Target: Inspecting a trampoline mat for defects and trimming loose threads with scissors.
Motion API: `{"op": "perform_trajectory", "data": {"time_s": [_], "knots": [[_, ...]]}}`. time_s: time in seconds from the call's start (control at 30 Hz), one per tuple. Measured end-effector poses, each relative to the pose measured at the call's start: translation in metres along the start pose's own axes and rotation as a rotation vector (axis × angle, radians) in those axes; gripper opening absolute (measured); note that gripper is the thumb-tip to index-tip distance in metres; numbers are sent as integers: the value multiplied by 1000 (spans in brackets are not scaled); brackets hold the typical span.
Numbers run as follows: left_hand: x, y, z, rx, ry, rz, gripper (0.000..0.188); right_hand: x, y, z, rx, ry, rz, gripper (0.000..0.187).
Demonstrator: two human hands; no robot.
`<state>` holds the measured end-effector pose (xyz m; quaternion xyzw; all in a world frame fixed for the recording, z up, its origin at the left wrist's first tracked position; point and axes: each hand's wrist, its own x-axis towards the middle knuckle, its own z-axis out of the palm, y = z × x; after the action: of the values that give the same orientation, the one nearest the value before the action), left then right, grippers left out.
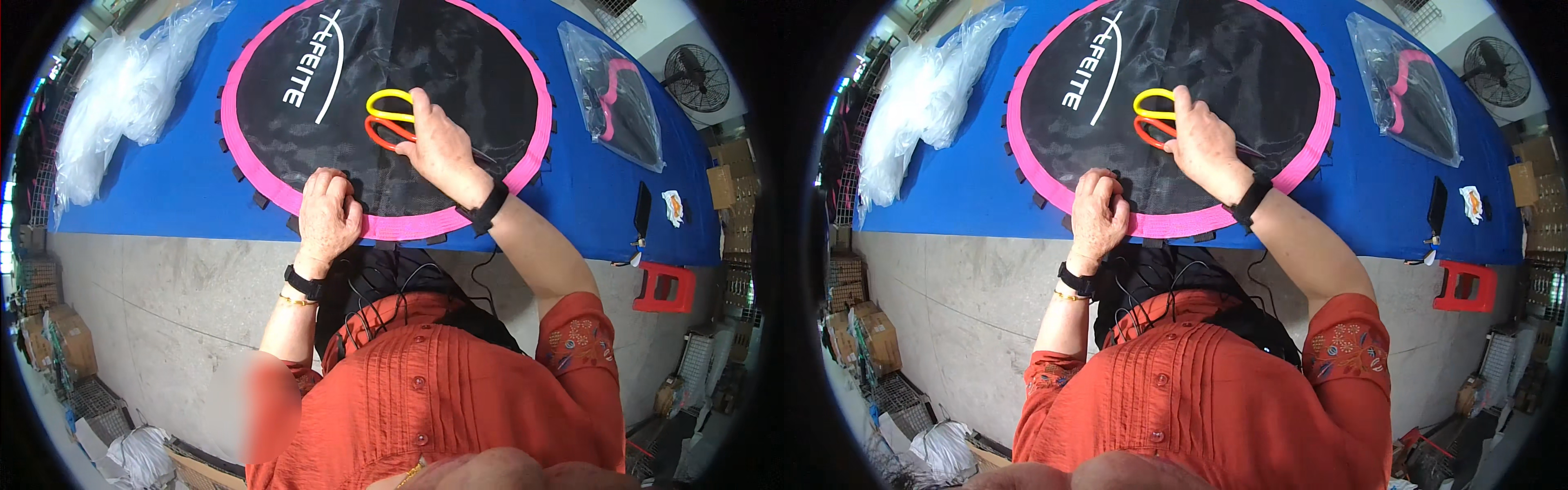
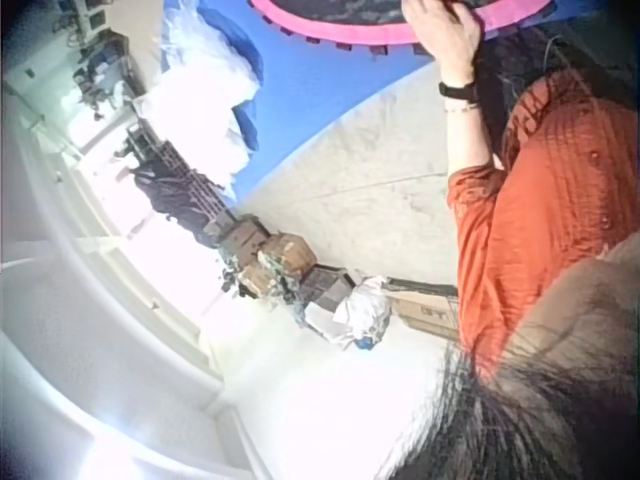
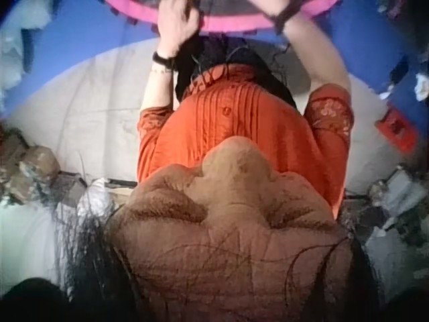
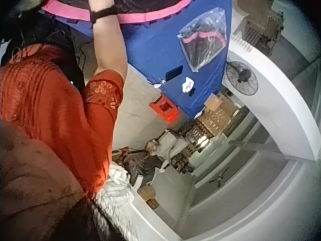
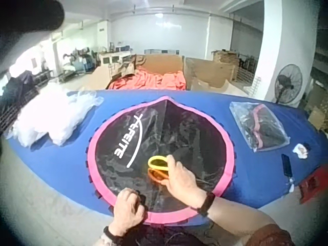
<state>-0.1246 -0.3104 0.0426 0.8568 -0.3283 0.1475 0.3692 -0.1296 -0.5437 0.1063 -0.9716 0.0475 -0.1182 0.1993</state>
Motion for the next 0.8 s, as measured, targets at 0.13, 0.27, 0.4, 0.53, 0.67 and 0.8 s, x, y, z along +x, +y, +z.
{"op": "perform_trajectory", "data": {"time_s": [0.13, 0.27, 0.4, 0.53, 0.67, 0.8], "knots": [[-3, -8, 0, -18, -4, -3, 18, -35, -8, -3, 22, -90, -87, 94], [-1, -5, -1, -17, -7, 0, 20, -68, -6, -16, 126, -158, -89, 92], [4, -3, 1, -36, 2, 18, 18, -48, 55, -31, -46, 137, 83, 91], [0, -5, 0, -45, 3, 12, 22, -55, 120, -52, -206, 223, 183, 96], [-2, -3, 0, -20, -22, 0, 20, -76, 159, -60, -185, 356, 257, 97], [-4, -2, 0, -6, -18, 3, 21, -90, 153, -55, 10, 331, 368, 94]]}}
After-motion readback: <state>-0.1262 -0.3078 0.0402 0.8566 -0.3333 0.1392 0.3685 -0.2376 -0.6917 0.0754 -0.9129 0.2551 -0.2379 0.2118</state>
